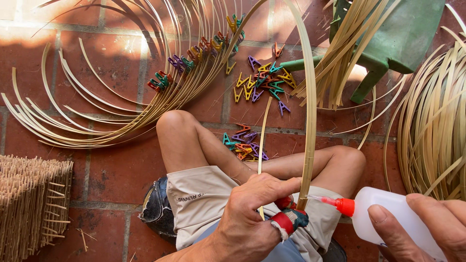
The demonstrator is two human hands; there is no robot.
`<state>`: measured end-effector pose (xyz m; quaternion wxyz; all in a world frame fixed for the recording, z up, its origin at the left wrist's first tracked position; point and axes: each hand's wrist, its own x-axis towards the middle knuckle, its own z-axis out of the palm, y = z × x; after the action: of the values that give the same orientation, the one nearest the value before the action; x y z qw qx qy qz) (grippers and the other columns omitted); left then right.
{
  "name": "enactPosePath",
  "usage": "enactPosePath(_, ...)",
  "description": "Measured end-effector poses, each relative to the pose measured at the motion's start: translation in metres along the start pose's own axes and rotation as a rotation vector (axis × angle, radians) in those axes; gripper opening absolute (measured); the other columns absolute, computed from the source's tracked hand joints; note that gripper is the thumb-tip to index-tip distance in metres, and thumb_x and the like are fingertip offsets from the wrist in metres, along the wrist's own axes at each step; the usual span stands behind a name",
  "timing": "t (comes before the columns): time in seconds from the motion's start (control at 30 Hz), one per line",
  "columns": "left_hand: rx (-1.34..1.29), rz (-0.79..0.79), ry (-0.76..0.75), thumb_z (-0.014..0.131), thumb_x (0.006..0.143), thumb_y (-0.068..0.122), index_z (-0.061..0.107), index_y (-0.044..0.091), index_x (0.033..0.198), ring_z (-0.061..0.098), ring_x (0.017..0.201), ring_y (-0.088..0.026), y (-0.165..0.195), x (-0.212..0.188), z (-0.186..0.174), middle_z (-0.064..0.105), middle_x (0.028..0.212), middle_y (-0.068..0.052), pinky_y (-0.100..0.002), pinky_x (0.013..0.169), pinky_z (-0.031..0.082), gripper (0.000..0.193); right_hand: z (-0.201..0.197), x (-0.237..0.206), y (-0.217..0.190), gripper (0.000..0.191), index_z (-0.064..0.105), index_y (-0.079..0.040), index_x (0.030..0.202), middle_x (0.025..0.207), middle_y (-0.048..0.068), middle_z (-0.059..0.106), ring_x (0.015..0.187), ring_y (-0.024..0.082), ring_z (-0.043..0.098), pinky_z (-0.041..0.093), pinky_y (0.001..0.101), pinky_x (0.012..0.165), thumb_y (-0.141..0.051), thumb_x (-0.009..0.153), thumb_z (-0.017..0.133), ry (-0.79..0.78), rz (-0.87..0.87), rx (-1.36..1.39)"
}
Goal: The person sits on a tiled floor and assembles thin bamboo strips into circular shapes. They apply glue to the ends of the strips, overlap them to form a loop, and secure the joint with a small clothespin. The person repeats this process for multiple strips, placing the finished circles on the floor.
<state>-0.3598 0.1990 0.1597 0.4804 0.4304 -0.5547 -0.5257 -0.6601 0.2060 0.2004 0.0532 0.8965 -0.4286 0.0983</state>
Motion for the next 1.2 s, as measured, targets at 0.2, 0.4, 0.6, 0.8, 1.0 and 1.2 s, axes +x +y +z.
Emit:
enactPosePath(0.2,0.004,-0.007,0.002,0.082,0.081,0.000,0.072,0.006,0.128,0.068,0.089,-0.018,0.001,0.001,0.000,0.071,0.095,-0.007,-0.032,0.082,0.054,0.048,0.001,0.002,0.000,0.072,0.061,-0.028,0.130,0.121,0.020,0.055,0.101,0.035,0.057,0.056,0.0478,0.087,-0.015,0.063,0.086,-0.027,0.016,0.008)
enactPosePath(0.4,-0.006,-0.006,-0.031,0.082,0.081,-0.001,0.072,0.006,0.128,0.068,0.090,-0.018,0.003,0.002,0.001,0.071,0.096,-0.007,-0.032,0.083,0.054,0.049,0.003,0.017,0.015,0.078,0.061,-0.018,0.132,0.120,0.016,0.062,0.107,0.031,0.059,0.053,0.0459,0.093,-0.029,0.060,0.089,0.053,0.010,0.174)
enactPosePath(0.6,-0.014,-0.037,-0.029,0.082,0.082,0.000,0.071,0.006,0.130,0.067,0.090,-0.018,0.002,0.004,-0.001,0.071,0.096,-0.007,-0.031,0.083,0.053,0.050,0.080,-0.037,0.059,0.078,0.058,-0.003,0.135,0.119,0.014,0.068,0.109,0.026,0.065,0.055,0.0423,0.097,-0.021,0.066,0.090,0.224,0.406,0.468)
enactPosePath(0.8,0.005,-0.106,-0.019,0.081,0.082,0.000,0.073,0.005,0.127,0.065,0.087,-0.016,-0.001,0.006,-0.005,0.069,0.093,-0.007,-0.030,0.079,0.052,0.046,0.243,-0.153,0.098,0.063,0.049,0.006,0.145,0.139,0.022,0.056,0.125,0.031,0.061,0.055,0.0441,0.109,-0.011,0.093,0.080,0.528,0.927,0.503)
enactPosePath(1.0,-0.076,-0.153,-0.033,0.078,0.083,-0.005,0.074,0.001,0.120,0.069,0.093,-0.015,-0.001,0.004,-0.015,0.073,0.100,-0.007,-0.029,0.085,0.056,0.039,0.359,-0.229,0.094,0.066,0.050,0.005,0.137,0.131,0.022,0.061,0.122,0.030,0.062,0.053,0.0486,0.108,-0.012,0.089,0.092,0.552,1.310,0.215)
enactPosePath(1.2,-0.201,-0.324,0.024,0.079,0.077,-0.013,0.076,-0.007,0.113,0.066,0.093,-0.019,-0.001,-0.005,-0.023,0.072,0.100,-0.012,-0.031,0.084,0.053,0.037,0.365,-0.233,0.062,0.056,0.049,0.009,0.131,0.124,0.018,0.065,0.107,0.022,0.066,0.056,0.0315,0.091,-0.003,0.091,0.086,0.685,1.411,0.485)
